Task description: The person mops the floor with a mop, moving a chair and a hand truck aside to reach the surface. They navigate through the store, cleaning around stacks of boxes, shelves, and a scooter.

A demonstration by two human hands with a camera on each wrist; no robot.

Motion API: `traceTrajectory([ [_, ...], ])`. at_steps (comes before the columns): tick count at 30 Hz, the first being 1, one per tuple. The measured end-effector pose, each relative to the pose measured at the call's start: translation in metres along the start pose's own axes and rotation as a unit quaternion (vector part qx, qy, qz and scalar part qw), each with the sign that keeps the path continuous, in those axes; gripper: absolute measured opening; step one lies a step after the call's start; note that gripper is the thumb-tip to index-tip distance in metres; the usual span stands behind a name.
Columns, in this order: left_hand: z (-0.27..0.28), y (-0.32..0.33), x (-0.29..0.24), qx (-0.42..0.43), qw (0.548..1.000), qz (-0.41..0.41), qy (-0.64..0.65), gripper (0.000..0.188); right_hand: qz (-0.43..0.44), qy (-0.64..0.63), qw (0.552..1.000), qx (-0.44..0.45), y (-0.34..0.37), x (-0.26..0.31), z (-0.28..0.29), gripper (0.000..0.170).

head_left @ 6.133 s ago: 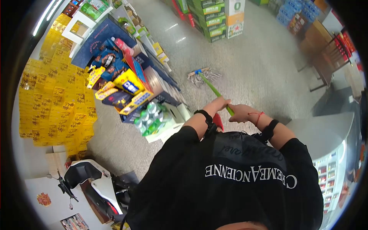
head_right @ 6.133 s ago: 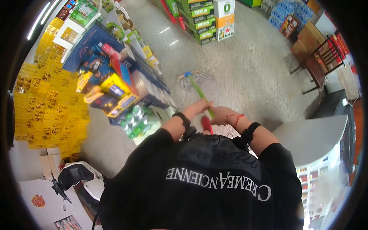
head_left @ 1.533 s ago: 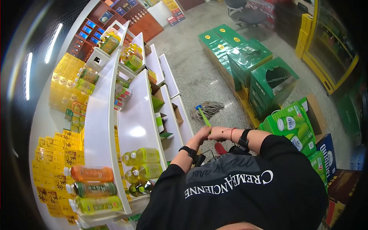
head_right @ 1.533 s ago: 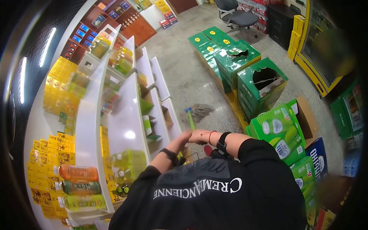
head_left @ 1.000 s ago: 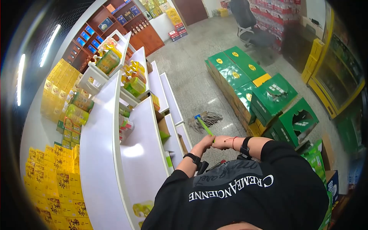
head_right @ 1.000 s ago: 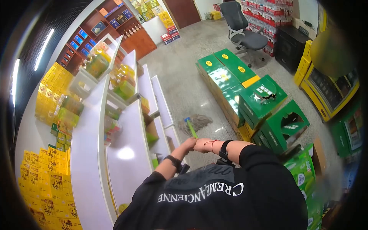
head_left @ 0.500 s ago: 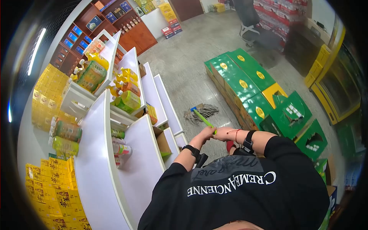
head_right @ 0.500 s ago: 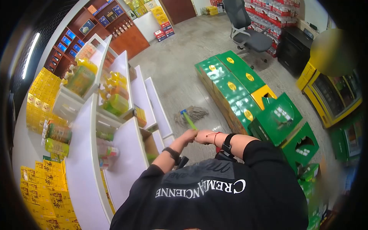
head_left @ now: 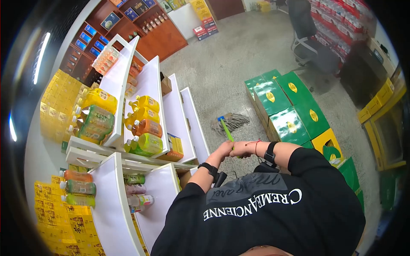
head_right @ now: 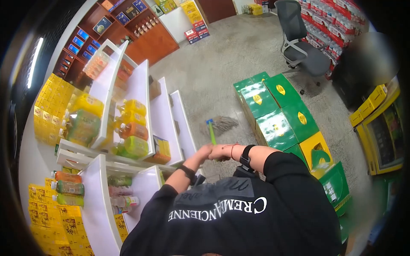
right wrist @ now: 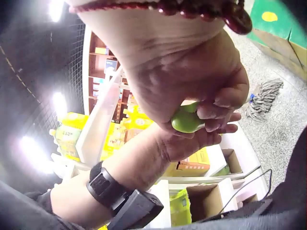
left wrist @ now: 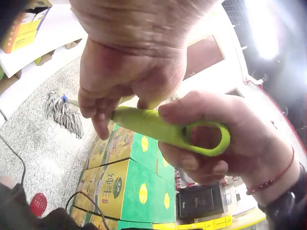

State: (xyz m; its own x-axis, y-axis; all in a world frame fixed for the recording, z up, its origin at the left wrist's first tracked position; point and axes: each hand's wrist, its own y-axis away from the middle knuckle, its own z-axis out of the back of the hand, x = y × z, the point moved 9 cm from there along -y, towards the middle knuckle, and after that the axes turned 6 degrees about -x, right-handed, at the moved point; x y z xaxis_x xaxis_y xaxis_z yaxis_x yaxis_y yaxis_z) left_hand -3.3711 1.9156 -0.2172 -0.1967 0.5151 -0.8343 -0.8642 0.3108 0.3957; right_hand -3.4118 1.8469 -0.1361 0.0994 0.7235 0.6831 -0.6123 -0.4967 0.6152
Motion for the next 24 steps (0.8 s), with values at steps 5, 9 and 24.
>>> traceTrajectory([
  [5, 0.026, -0.048, -0.007, 0.014, 0.991, 0.132, -0.001, 0.034, -0.026, 0.022, 0.999, -0.035, -0.038, -0.001, 0.049, 0.032],
  [9, 0.048, -0.107, -0.012, 0.032, 0.996, 0.082, -0.017, 0.038, -0.009, 0.017, 0.998, -0.063, -0.069, 0.006, 0.095, 0.029],
  [24, 0.227, -0.330, -0.045, 0.086, 0.989, 0.120, -0.029, 0.033, -0.062, 0.067, 0.987, -0.134, -0.290, 0.060, 0.282, 0.048],
])
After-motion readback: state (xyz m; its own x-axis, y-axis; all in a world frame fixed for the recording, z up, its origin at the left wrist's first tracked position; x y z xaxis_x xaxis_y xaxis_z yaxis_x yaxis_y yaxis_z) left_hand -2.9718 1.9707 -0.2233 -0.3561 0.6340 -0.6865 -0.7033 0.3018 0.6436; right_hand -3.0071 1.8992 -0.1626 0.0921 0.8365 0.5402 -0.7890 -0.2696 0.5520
